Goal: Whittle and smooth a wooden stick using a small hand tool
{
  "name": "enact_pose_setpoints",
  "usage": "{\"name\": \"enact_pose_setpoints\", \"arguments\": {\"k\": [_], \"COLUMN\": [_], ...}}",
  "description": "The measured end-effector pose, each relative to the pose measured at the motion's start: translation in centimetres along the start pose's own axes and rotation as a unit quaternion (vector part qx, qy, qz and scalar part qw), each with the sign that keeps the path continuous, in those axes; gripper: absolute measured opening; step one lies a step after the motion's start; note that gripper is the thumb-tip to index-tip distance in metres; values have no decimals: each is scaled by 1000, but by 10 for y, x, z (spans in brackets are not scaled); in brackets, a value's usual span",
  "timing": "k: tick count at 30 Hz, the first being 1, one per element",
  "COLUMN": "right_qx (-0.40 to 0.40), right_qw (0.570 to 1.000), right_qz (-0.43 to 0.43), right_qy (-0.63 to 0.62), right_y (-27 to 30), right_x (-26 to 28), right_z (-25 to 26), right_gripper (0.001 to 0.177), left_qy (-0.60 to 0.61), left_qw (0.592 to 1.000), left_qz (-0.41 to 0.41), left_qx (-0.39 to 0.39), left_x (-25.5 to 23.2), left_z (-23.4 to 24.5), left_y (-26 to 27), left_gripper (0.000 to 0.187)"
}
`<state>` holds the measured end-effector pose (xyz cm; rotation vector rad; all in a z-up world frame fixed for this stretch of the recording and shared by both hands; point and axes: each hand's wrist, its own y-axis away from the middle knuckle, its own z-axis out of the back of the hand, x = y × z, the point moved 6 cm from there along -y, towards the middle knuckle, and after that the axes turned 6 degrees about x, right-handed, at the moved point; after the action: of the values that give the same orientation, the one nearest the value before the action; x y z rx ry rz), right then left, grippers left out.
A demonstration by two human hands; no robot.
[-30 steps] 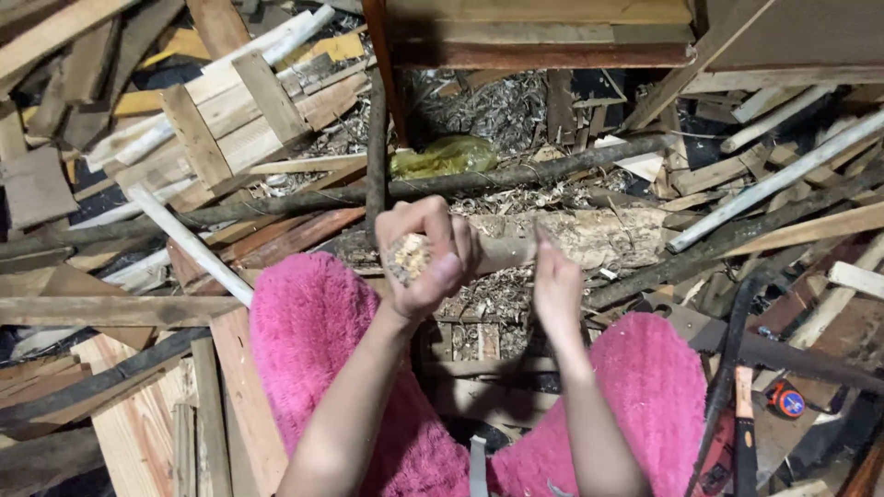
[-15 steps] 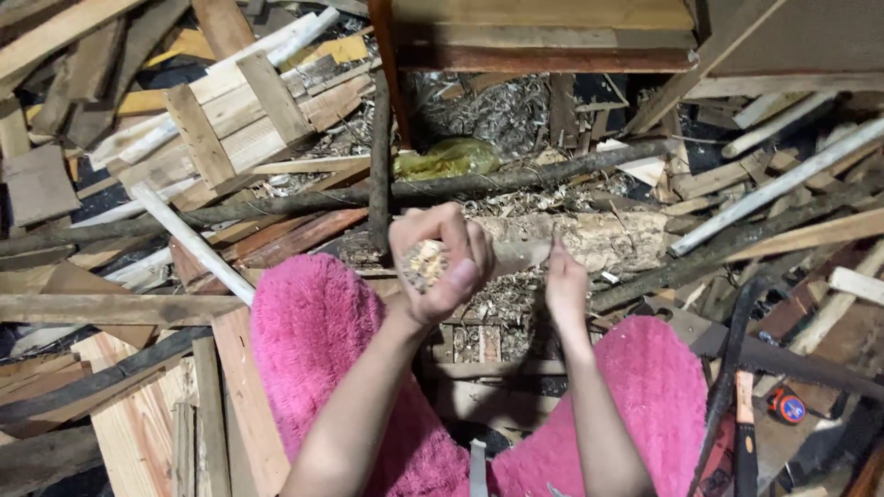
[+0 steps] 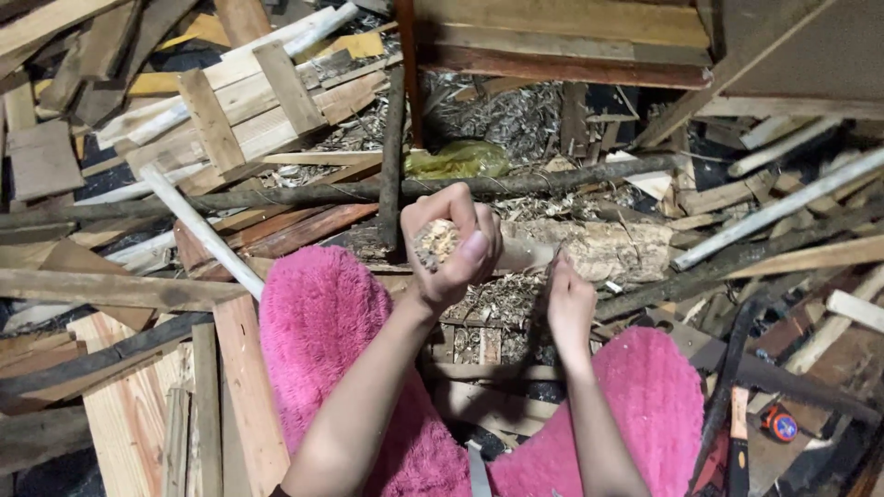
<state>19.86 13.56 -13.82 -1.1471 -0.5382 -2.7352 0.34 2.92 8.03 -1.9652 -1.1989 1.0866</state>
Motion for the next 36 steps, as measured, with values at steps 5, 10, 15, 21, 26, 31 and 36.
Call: {"name": "enact_pose_setpoints", "arguments": {"k": [5,10,15,21,26,31,36], "right_qx": [-56,-52,-126,-46,-52,-77,-61], "right_qw": [967,988,986,967,939,952,952], "right_qz": [244,142,91,159,311,255,190], "right_qy": [-41,-27,66,-195,-140,-154,-231], "right_y": [74,-13,-53,-40,61,-3,0], "right_x": [71,1,-44,-14,89,26,22], "right_z": [19,-3,26,-14,12,-10,-11], "right_gripper": [37,41,32,36,43,42,42], "left_qy": [-14,-31,-98,-140,-36,-28,-29], "left_qw": [1000,999,992,985,998,998,996], "left_qz": [2,16,66,98,25,34,59], "left_qx": [-17,-1,29,12,-51,-50,-53], "left_x": [-4,-1,-9,3,-1,-6,-1], "left_z": [4,11,14,1,11,10,16], "left_y": [-2,5,-4,-2,-8,-3,-4], "left_gripper": [33,28,33,29,32,28,33]}}
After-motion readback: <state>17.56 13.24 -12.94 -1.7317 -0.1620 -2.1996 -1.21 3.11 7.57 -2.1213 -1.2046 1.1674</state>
